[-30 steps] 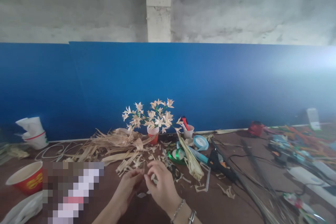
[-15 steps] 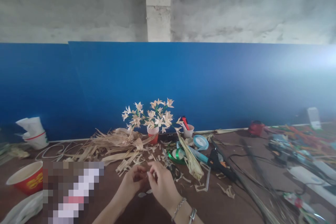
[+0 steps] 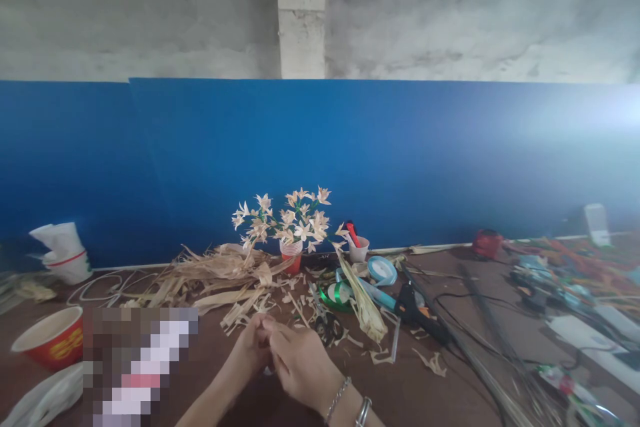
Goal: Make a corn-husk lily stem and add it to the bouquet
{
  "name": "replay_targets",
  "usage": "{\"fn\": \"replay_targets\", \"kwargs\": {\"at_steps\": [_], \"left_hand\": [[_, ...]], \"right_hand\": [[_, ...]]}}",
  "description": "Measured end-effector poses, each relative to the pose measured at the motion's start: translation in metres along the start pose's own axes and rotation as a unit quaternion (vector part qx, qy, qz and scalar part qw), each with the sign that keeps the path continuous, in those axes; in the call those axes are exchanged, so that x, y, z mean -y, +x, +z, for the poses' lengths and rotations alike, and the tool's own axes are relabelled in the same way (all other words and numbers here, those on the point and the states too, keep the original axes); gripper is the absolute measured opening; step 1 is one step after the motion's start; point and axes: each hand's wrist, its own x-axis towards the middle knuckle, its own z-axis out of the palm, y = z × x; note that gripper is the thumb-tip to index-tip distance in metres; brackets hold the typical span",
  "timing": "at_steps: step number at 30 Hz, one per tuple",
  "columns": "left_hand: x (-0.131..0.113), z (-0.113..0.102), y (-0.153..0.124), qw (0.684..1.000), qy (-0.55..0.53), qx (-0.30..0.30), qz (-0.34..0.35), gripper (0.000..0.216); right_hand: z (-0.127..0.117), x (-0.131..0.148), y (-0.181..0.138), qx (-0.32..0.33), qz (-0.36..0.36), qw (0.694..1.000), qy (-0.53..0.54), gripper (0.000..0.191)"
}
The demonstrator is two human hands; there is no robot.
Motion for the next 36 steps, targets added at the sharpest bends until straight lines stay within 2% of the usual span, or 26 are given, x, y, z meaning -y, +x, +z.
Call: {"fn": "replay_targets", "kwargs": {"at_steps": [4,8,10,12,15,18,21,26,29,31,34,36], "left_hand": [[-0.007,0.001,-0.006,0.999,0.007,-0.026,0.028,0.046],[-0.023,0.005,-0.014,0.991,0.079,-0.049,0.1,0.033],[-0.03,0.007,-0.018,0.986,0.098,-0.046,0.13,0.028],[-0.035,0.008,-0.022,0.981,0.109,-0.045,0.153,0.024],[-0.039,0.008,-0.027,0.973,0.137,-0.057,0.177,0.018],[-0.04,0.008,-0.03,0.967,0.16,-0.058,0.189,0.013],[-0.038,0.008,-0.031,0.964,0.171,-0.055,0.195,0.008],[-0.034,0.009,-0.029,0.963,0.176,-0.104,0.176,0.014],[-0.032,0.012,-0.026,0.973,0.147,-0.089,0.157,0.022],[-0.031,0.014,-0.025,0.988,0.09,-0.045,0.117,0.027],[-0.027,0.014,-0.021,0.999,-0.015,0.026,0.039,0.03],[-0.024,0.014,-0.019,0.998,-0.046,0.039,0.011,0.032]], "right_hand": [[0.004,-0.003,-0.002,-0.028,0.111,0.993,0.007,0.015],[0.005,-0.008,0.002,-0.09,0.22,0.962,0.135,0.013],[0.007,-0.011,0.006,-0.11,0.293,0.914,0.258,0.017],[0.012,-0.015,0.009,-0.107,0.343,0.843,0.4,0.021],[0.022,-0.019,0.009,-0.097,0.339,0.753,0.555,0.029],[0.029,-0.02,0.007,-0.094,0.324,0.708,0.62,0.033],[0.032,-0.016,0.006,-0.092,0.326,0.683,0.647,0.033],[0.028,-0.01,0.009,-0.088,0.328,0.678,0.652,0.034],[0.024,-0.007,0.01,-0.096,0.335,0.693,0.632,0.038],[0.021,-0.007,0.01,-0.106,0.33,0.717,0.605,0.038],[0.017,-0.009,0.01,-0.118,0.324,0.774,0.532,0.033],[0.015,-0.011,0.01,-0.117,0.317,0.814,0.472,0.028]]}}
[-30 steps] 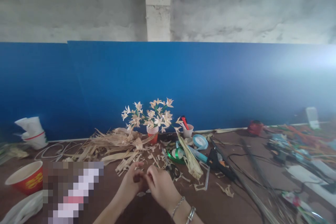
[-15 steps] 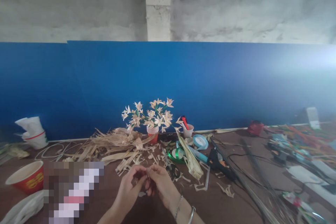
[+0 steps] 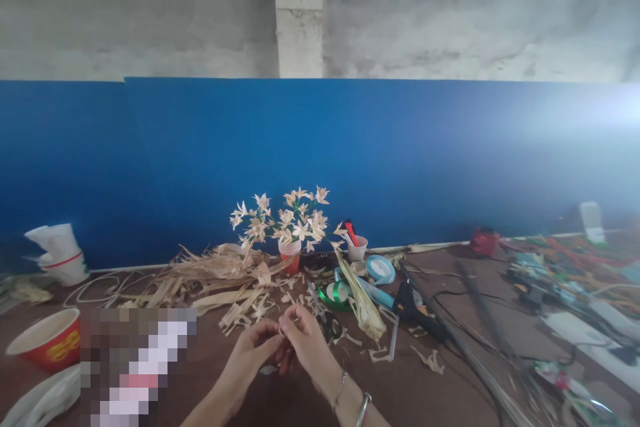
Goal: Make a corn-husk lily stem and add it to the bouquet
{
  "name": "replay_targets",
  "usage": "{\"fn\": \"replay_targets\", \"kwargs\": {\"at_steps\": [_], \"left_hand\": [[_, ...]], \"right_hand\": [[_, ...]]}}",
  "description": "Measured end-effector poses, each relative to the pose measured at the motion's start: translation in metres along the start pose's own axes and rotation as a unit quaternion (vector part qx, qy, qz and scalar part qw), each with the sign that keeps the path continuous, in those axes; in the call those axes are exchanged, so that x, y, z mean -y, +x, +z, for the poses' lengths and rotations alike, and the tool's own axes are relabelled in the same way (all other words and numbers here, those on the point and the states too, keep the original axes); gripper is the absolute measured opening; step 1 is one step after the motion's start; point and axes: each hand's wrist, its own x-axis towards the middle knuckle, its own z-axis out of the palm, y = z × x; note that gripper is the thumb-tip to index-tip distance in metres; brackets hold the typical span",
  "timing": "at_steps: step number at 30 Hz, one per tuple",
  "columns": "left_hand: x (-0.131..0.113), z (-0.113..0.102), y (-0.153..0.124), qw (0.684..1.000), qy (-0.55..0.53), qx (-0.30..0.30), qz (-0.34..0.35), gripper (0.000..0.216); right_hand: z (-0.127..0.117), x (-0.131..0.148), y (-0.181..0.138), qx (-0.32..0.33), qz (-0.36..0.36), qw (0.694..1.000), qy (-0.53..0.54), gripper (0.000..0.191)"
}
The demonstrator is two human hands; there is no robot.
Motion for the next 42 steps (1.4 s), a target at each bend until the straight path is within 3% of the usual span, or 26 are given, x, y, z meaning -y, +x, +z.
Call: {"fn": "replay_targets", "kwargs": {"at_steps": [6,10,14,16,19,20,22,24,27,30,34,36,42], "left_hand": [[0.003,-0.005,0.005,1.0,0.011,-0.015,-0.017,0.037],[-0.006,-0.002,0.0,0.996,0.028,-0.084,-0.033,0.047],[-0.013,-0.004,-0.003,0.987,0.06,-0.118,-0.093,0.048],[-0.014,-0.009,-0.001,0.98,0.099,-0.163,-0.057,0.045],[-0.017,-0.015,0.002,0.956,0.172,-0.234,0.052,0.044],[-0.018,-0.015,0.002,0.959,0.171,-0.221,0.053,0.045],[-0.021,-0.012,0.0,0.979,0.126,-0.161,-0.009,0.048],[-0.023,-0.007,-0.003,0.99,0.053,-0.108,-0.078,0.044],[-0.021,-0.004,-0.006,0.991,-0.042,-0.065,-0.112,0.039],[-0.02,-0.008,-0.007,0.992,-0.044,-0.023,-0.118,0.036],[-0.024,-0.013,-0.01,0.987,0.052,0.063,-0.142,0.034],[-0.024,-0.014,-0.01,0.985,0.067,0.063,-0.146,0.032],[-0.016,-0.013,-0.005,0.993,0.017,-0.02,-0.115,0.017]], "right_hand": [[-0.008,0.002,-0.001,-0.005,-0.077,0.985,-0.157,0.02],[-0.012,0.002,-0.004,-0.027,-0.112,0.966,-0.233,0.02],[-0.013,0.005,-0.01,0.003,-0.155,0.949,-0.274,0.021],[-0.014,0.008,-0.012,0.016,-0.184,0.937,-0.296,0.021],[-0.014,0.008,-0.012,-0.005,-0.236,0.915,-0.328,0.024],[-0.015,0.008,-0.012,-0.017,-0.251,0.908,-0.336,0.026],[-0.015,0.008,-0.012,-0.029,-0.28,0.894,-0.349,0.023],[-0.014,0.01,-0.013,-0.017,-0.309,0.88,-0.361,0.016],[-0.011,0.017,-0.018,0.022,-0.339,0.864,-0.373,0.01],[-0.009,0.024,-0.021,0.044,-0.319,0.881,-0.346,0.008],[-0.008,0.023,-0.02,0.083,-0.235,0.918,-0.308,0.011],[-0.008,0.02,-0.018,0.08,-0.212,0.915,-0.333,0.011],[-0.008,0.011,-0.015,0.027,-0.207,0.894,-0.397,0.011]]}}
